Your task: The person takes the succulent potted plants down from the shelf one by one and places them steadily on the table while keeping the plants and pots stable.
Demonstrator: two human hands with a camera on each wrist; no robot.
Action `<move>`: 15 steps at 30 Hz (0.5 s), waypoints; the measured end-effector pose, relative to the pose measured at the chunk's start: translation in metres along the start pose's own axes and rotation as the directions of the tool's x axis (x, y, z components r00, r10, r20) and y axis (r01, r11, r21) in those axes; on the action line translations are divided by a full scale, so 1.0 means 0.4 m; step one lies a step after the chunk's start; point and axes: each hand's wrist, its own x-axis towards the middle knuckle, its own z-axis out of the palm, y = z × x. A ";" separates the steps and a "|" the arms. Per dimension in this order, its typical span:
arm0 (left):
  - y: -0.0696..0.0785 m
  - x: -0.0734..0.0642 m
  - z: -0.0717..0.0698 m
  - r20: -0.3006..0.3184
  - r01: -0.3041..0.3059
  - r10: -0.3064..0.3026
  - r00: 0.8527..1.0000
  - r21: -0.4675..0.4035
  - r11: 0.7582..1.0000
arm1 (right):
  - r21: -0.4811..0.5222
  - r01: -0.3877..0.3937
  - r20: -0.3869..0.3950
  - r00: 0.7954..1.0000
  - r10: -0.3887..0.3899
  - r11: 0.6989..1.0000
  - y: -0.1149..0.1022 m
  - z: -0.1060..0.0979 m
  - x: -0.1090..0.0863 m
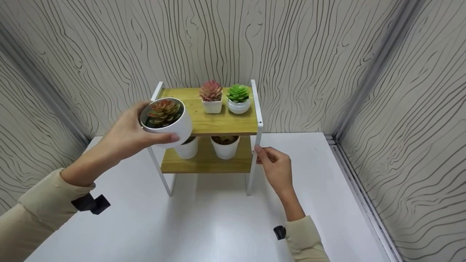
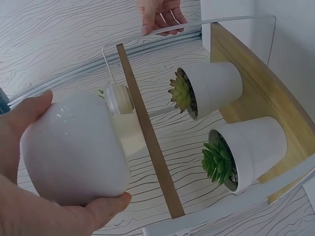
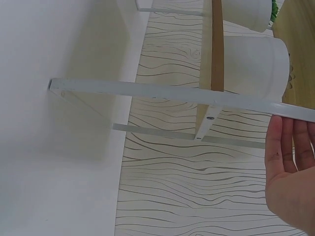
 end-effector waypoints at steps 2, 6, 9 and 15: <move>0.000 -0.002 0.003 0.005 0.011 -0.011 1.000 -0.016 1.000 | -0.003 -0.005 -0.004 1.000 0.005 1.000 0.000 0.000 0.000; -0.002 -0.009 0.006 0.019 0.030 -0.029 0.999 -0.046 0.998 | 0.000 -0.015 -0.004 1.000 0.015 1.000 0.000 0.001 0.000; -0.007 -0.013 0.006 0.024 0.026 -0.024 0.999 -0.063 0.998 | 0.001 -0.017 -0.001 1.000 0.017 1.000 -0.001 0.002 0.000; -0.010 -0.018 0.007 0.032 0.022 -0.019 0.999 -0.082 0.996 | -0.014 -0.023 -0.004 1.000 0.023 1.000 0.000 0.002 -0.001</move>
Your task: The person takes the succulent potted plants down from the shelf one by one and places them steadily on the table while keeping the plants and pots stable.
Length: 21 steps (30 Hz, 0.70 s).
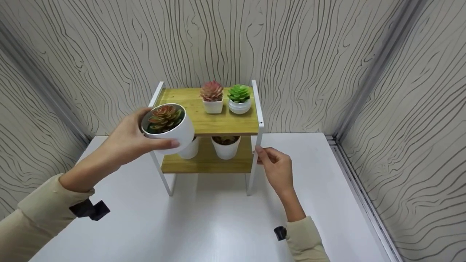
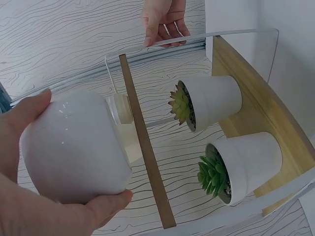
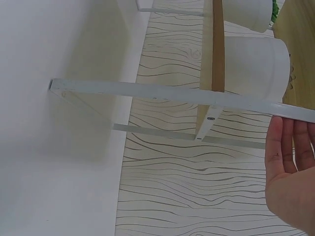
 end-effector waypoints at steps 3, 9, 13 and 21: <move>0.001 -0.004 0.000 0.006 0.007 -0.007 1.000 -0.007 1.000 | 0.000 -0.010 -0.001 1.000 0.010 1.000 0.001 0.000 -0.001; 0.001 -0.012 0.003 0.022 0.025 -0.025 0.999 -0.029 0.999 | -0.006 -0.023 -0.018 1.000 0.022 1.000 -0.004 -0.002 0.003; -0.004 -0.018 0.004 0.040 0.024 -0.023 0.999 -0.041 0.999 | 0.000 -0.027 -0.025 0.999 0.027 1.000 -0.008 0.000 0.003; -0.010 -0.031 0.010 0.041 0.025 -0.022 0.999 -0.058 0.998 | -0.001 -0.034 -0.018 0.999 0.034 0.999 -0.004 0.004 0.001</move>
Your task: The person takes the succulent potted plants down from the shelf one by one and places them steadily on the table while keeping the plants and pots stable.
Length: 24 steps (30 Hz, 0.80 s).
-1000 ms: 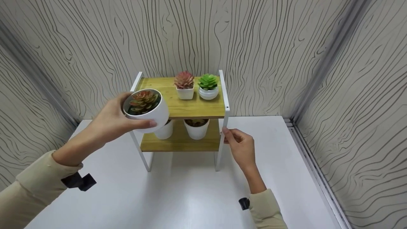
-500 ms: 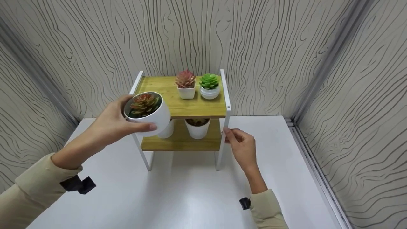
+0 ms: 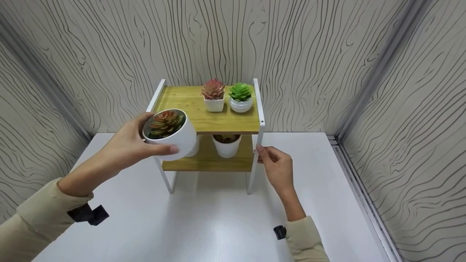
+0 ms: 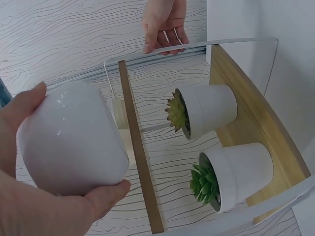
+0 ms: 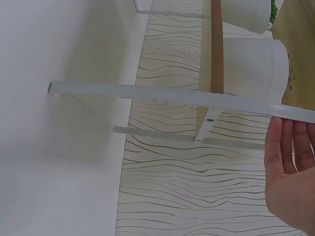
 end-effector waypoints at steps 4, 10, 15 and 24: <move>-0.006 -0.008 0.004 0.019 -0.014 0.015 1.000 -0.012 1.000 | 0.004 -0.010 0.004 1.000 0.010 1.000 0.000 0.004 0.002; -0.019 -0.020 0.010 0.025 -0.034 0.035 0.999 -0.017 0.999 | 0.013 -0.019 0.005 1.000 0.019 1.000 0.000 0.006 0.002; -0.035 -0.026 0.013 0.022 -0.040 0.041 0.999 -0.034 0.999 | 0.012 -0.013 0.007 1.000 0.013 1.000 0.001 0.003 0.000; -0.070 -0.042 0.013 0.024 -0.044 0.046 0.999 -0.075 0.996 | 0.028 0.017 0.009 1.000 -0.018 0.999 0.001 -0.002 0.000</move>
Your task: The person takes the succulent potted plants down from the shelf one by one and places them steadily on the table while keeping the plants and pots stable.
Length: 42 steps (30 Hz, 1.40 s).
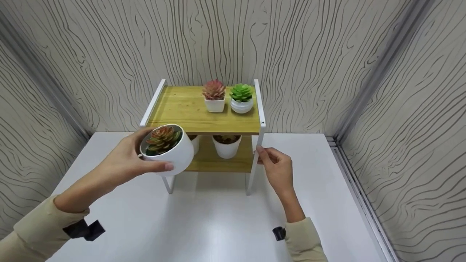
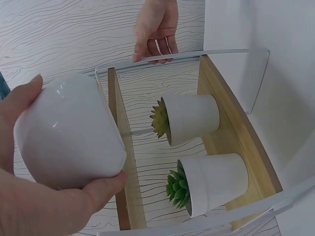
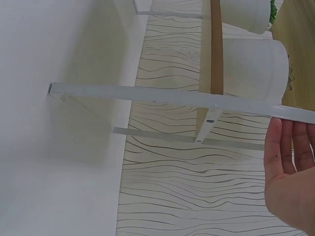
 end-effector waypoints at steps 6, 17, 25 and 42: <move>-0.012 -0.022 -0.004 -0.025 0.013 -0.012 1.000 0.012 1.000 | -0.001 -0.021 -0.009 1.000 0.021 1.000 0.003 0.000 0.002; -0.040 -0.068 -0.001 -0.027 0.047 -0.047 0.999 0.012 0.999 | -0.002 -0.038 -0.024 0.999 0.038 0.999 0.009 0.003 0.002; -0.071 -0.077 0.020 -0.006 0.023 -0.022 1.000 0.059 0.998 | 0.006 -0.013 -0.019 1.000 0.013 1.000 0.008 0.003 0.003; -0.147 -0.077 0.036 -0.044 0.044 -0.040 0.998 0.099 0.994 | 0.004 -0.013 -0.012 1.000 0.013 1.000 0.008 0.002 0.000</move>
